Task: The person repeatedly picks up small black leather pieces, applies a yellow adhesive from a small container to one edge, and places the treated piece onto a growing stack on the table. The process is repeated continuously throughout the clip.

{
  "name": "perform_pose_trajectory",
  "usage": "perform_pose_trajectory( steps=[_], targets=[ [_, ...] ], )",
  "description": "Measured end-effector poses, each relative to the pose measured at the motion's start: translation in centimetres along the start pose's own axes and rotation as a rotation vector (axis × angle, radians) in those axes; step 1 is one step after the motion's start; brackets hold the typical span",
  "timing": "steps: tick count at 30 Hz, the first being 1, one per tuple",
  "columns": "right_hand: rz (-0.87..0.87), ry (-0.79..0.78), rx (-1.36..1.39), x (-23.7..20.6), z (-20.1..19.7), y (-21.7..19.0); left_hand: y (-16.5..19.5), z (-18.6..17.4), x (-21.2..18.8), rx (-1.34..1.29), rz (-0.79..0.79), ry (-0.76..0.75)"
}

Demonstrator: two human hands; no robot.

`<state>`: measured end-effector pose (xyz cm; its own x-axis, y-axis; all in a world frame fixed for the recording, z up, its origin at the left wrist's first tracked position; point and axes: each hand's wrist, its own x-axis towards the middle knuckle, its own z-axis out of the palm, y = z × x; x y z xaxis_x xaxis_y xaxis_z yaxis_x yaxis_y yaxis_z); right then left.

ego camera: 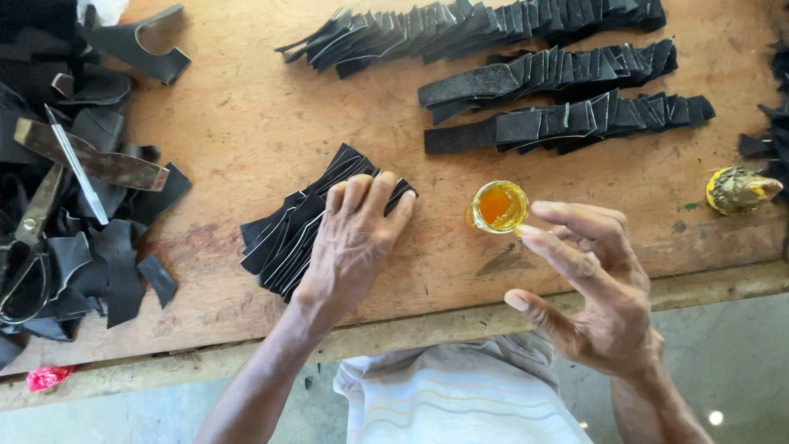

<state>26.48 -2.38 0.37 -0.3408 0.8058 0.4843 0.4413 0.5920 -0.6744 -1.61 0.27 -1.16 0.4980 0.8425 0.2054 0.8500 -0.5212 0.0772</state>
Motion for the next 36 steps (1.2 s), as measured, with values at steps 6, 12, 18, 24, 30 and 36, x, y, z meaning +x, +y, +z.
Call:
perform_pose_trajectory(
  steps=[6,12,18,24,30,36],
  targets=[
    [0.001,-0.004,0.000,0.0,0.2,0.1,0.3,0.3,0.7,-0.086,0.021,-0.083],
    [0.089,-0.032,0.378,-1.2,0.3,1.3,0.1,-2.8,0.6,-0.475,-0.050,0.019],
    [0.255,-0.162,1.014,-1.3,-0.4,1.4,-0.8,-6.0,-0.1,-1.199,-0.386,0.199],
    [0.112,-0.154,0.521,-0.4,1.3,0.9,-0.1,-2.8,0.3,-1.865,-0.600,0.254],
    [0.011,-0.229,0.181,0.2,2.2,0.1,1.0,-0.2,-0.1,-2.031,-0.633,0.237],
    [0.015,-0.248,0.076,0.4,2.7,0.1,1.9,-0.1,0.4,-2.072,-0.641,0.121]
  ],
)
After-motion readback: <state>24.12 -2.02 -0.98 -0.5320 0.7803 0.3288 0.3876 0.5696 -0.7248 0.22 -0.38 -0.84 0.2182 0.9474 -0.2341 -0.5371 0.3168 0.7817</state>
